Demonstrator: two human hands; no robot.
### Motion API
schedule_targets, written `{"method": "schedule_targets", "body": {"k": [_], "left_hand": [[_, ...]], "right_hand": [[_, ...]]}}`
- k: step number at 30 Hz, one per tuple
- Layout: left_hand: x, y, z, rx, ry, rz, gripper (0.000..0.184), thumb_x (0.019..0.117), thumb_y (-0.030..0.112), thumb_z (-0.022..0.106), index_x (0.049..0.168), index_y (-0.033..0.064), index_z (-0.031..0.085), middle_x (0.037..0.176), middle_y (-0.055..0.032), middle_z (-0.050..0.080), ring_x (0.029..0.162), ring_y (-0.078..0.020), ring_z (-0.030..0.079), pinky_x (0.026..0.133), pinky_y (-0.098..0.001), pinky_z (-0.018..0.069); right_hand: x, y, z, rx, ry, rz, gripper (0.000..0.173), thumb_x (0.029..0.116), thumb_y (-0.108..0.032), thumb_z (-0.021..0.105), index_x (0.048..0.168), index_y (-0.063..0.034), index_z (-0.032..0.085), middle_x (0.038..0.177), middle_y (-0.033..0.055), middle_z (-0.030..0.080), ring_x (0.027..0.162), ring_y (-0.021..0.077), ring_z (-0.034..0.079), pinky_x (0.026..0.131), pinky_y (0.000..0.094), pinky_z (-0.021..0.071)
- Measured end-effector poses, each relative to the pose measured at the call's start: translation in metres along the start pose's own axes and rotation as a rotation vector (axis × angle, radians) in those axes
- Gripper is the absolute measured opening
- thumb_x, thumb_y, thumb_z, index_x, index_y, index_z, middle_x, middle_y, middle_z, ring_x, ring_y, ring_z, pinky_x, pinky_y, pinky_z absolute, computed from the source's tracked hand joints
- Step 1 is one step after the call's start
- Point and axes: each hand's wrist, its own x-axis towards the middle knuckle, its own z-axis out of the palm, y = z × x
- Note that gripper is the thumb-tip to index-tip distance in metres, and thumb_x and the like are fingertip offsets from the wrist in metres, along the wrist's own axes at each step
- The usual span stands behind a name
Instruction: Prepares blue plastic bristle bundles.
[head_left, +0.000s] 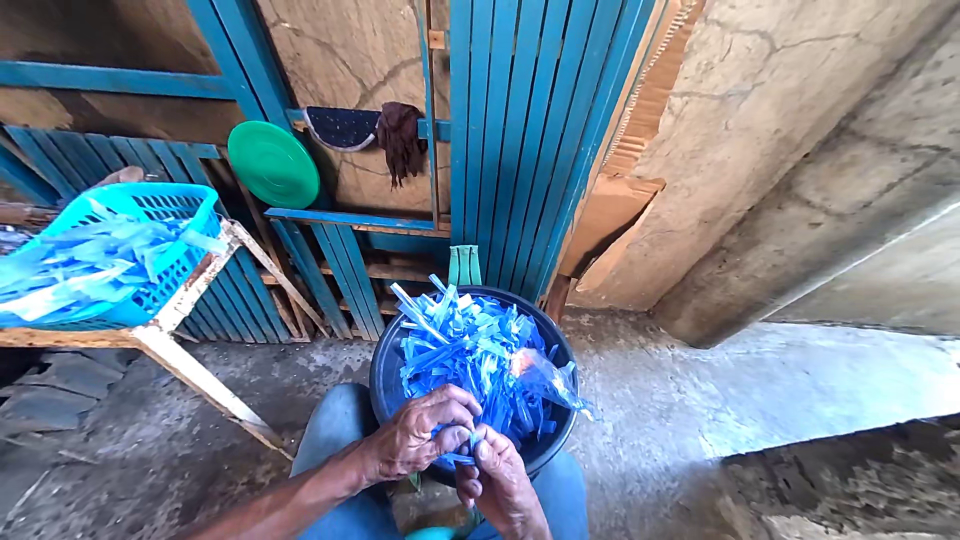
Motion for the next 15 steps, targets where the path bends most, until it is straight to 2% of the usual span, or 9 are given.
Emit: {"method": "schedule_targets", "body": {"k": [6,9,15], "left_hand": [[0.005,0.010,-0.003,-0.122,0.167,-0.035,0.023,0.1061,0.026,0.057,0.102,0.0070,0.070,0.118,-0.0094,0.068,0.113,-0.0172,0.066,0.096,-0.0316,0.0571],[0.009,0.023,-0.010,-0.143,0.194,-0.010,0.022,0.1060,0.028,0.057,0.104,0.0094,0.069,0.120,-0.0072,0.067,0.118,-0.0173,0.063,0.101,-0.0324,0.0545],[0.011,0.042,-0.032,-0.142,0.183,0.030,0.021,0.1062,0.027,0.057,0.105,0.0105,0.069,0.118,-0.0059,0.067,0.116,-0.0162,0.063,0.098,-0.0309,0.0551]], "right_hand": [[0.000,0.005,-0.003,-0.025,0.040,-0.068,0.016,0.0979,-0.022,0.069,0.108,-0.0097,0.074,0.084,0.0057,0.070,0.066,0.0101,0.065,0.059,0.0256,0.0560],[-0.001,0.007,-0.004,-0.068,0.093,-0.093,0.016,0.0975,-0.024,0.070,0.105,-0.0104,0.074,0.085,0.0063,0.070,0.067,0.0105,0.065,0.060,0.0253,0.0555],[0.002,0.010,0.000,-0.107,0.164,-0.106,0.016,0.0973,-0.023,0.070,0.104,-0.0089,0.072,0.084,0.0074,0.069,0.067,0.0119,0.066,0.061,0.0267,0.0566]]}}
